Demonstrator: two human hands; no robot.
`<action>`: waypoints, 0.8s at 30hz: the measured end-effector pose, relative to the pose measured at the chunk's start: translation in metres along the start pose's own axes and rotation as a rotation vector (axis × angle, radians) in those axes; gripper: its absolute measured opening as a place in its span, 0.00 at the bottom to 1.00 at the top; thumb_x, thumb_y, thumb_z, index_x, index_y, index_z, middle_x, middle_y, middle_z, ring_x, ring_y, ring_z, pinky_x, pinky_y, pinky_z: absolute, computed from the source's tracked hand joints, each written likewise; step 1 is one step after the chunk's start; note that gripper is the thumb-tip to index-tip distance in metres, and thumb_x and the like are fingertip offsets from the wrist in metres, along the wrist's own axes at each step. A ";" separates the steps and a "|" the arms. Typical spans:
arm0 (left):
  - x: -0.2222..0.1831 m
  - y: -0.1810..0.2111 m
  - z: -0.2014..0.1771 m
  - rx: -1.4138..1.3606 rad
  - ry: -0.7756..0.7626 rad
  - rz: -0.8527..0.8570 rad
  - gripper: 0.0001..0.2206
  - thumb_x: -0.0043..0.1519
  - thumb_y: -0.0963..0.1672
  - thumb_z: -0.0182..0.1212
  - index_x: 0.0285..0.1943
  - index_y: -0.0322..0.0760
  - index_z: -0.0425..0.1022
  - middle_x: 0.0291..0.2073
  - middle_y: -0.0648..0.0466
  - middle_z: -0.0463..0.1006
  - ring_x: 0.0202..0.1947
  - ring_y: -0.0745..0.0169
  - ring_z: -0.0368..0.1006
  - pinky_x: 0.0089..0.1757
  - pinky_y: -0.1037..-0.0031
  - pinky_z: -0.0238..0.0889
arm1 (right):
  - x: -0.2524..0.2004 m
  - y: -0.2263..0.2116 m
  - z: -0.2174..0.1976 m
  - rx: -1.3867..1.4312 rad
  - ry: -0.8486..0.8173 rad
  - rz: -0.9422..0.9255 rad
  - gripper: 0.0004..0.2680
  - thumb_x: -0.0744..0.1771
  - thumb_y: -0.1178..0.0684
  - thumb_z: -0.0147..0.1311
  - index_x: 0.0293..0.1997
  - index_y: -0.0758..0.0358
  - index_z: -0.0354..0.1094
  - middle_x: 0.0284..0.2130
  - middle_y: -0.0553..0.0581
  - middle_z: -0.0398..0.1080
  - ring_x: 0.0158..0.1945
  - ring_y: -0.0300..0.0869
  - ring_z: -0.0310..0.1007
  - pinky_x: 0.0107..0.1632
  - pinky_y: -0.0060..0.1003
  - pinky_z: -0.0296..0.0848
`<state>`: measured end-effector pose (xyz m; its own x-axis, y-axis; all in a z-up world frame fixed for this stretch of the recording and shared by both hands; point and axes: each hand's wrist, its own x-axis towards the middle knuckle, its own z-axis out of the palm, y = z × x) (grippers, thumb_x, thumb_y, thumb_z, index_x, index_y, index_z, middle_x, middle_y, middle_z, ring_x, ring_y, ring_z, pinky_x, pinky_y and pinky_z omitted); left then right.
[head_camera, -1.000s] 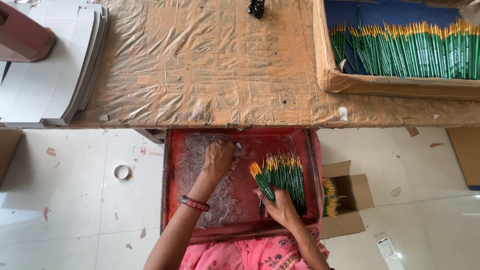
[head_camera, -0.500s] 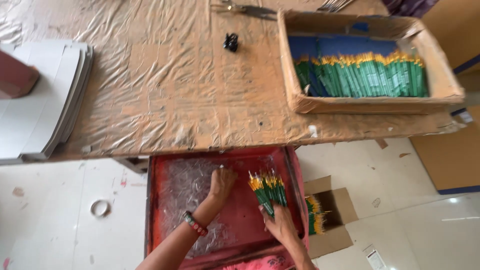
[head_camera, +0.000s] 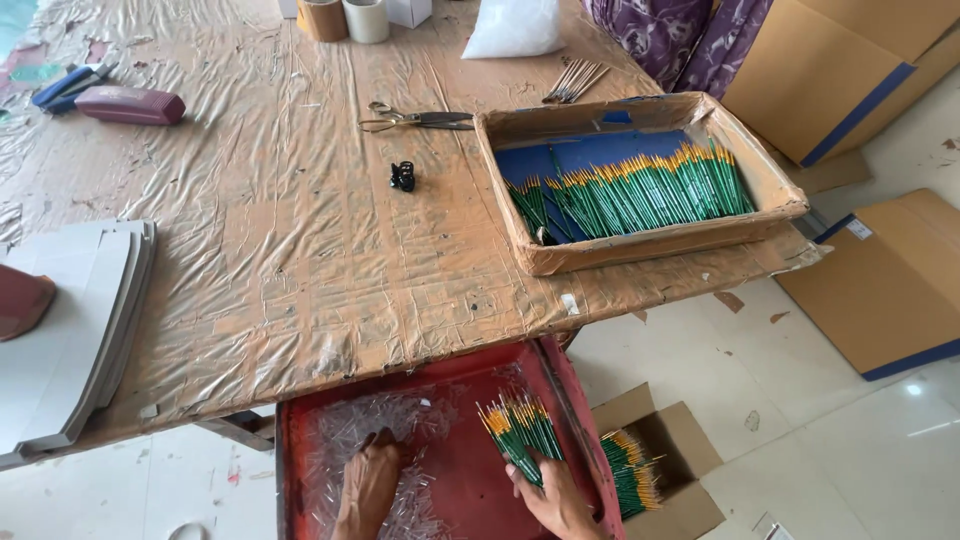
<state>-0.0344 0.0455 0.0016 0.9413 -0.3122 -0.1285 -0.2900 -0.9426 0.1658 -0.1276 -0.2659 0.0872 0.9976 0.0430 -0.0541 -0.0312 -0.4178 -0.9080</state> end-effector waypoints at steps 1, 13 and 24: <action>-0.004 -0.006 0.010 -0.093 0.103 -0.017 0.10 0.58 0.33 0.55 0.40 0.30 0.80 0.40 0.38 0.81 0.29 0.55 0.80 0.26 0.74 0.73 | -0.001 -0.008 0.000 0.050 -0.006 0.123 0.09 0.69 0.50 0.56 0.39 0.66 0.72 0.18 0.54 0.71 0.23 0.40 0.73 0.29 0.41 0.71; -0.042 0.089 -0.144 -1.049 0.051 0.074 0.14 0.60 0.42 0.64 0.55 0.36 0.78 0.44 0.47 0.86 0.42 0.61 0.84 0.39 0.69 0.78 | -0.016 -0.070 -0.009 0.682 0.021 0.356 0.10 0.69 0.51 0.54 0.42 0.70 0.75 0.16 0.49 0.66 0.12 0.30 0.55 0.15 0.27 0.50; -0.025 0.101 -0.170 -1.893 -0.125 0.146 0.13 0.70 0.44 0.54 0.58 0.28 0.73 0.49 0.47 0.83 0.51 0.61 0.80 0.50 0.69 0.77 | -0.034 -0.073 -0.001 0.485 0.099 0.125 0.06 0.65 0.56 0.63 0.37 0.69 0.74 0.17 0.53 0.71 0.14 0.31 0.65 0.13 0.25 0.58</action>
<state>-0.0576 -0.0216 0.1874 0.8893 -0.4531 -0.0620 0.2698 0.4103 0.8711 -0.1594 -0.2381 0.1561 0.9847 -0.0768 -0.1562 -0.1521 0.0563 -0.9868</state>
